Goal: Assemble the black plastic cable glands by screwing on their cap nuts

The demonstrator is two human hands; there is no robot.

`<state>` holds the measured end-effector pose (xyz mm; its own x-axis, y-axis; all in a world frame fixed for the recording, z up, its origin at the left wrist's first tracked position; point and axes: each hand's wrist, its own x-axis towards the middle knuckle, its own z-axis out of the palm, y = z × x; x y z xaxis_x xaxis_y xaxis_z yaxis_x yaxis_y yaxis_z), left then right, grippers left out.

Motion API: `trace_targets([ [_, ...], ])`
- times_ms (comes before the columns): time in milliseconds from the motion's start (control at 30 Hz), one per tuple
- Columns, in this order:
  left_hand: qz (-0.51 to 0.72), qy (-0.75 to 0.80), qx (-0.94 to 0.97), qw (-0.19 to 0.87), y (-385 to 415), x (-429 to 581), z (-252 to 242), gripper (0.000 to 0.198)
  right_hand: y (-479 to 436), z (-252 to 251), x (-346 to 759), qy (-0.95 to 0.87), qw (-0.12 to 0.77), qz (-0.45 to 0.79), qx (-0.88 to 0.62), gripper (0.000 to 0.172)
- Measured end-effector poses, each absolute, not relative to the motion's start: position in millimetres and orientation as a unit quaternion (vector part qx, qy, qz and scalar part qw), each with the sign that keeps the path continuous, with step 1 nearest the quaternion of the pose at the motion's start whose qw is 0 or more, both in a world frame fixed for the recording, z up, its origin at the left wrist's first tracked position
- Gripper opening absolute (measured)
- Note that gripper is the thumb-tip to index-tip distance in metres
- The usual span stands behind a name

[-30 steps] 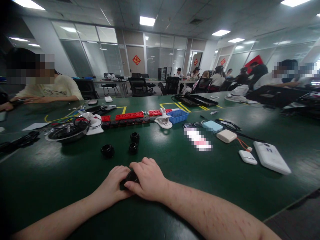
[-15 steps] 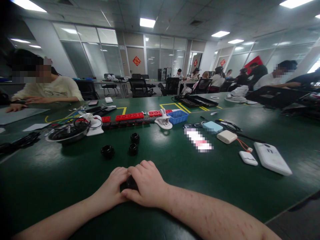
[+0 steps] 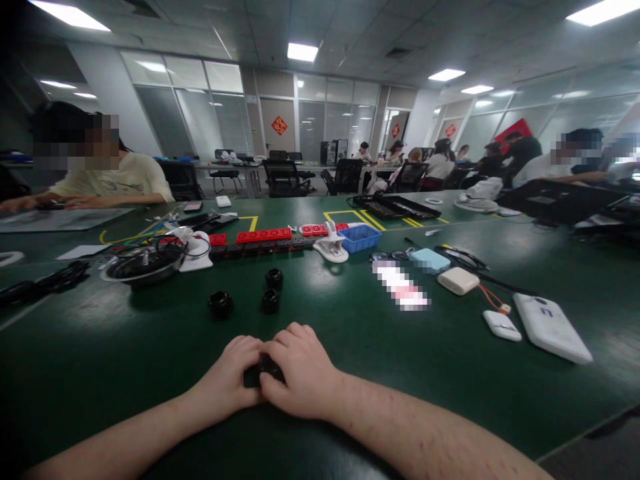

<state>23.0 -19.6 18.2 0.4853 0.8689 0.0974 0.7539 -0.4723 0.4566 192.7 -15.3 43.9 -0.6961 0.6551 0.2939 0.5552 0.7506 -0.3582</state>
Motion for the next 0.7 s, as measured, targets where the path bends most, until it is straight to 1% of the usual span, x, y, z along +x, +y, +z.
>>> trace_targets([
  [200,0.162,0.464,0.849,0.196,-19.1,19.5,19.8,0.023,-15.8,47.1,193.9,-0.903,0.206,0.145,-0.349,0.027],
  [300,0.16,0.458,0.85,0.206,-17.9,18.5,19.7,0.02,-14.1,44.0,194.2,-0.901,0.222,0.151,-0.341,0.03],
  [400,0.157,0.465,0.846,0.21,-17.0,19.5,19.1,0.017,-12.9,41.8,193.4,-0.902,0.235,0.147,-0.332,0.029],
  [567,0.149,0.473,0.845,0.203,-16.1,20.2,18.8,0.018,-13.1,44.8,188.0,-0.905,0.236,0.13,-0.329,0.024],
  [700,0.152,0.476,0.843,0.2,-14.5,18.1,15.4,0.019,-13.9,46.8,181.6,-0.919,0.218,0.083,-0.317,0.03],
])
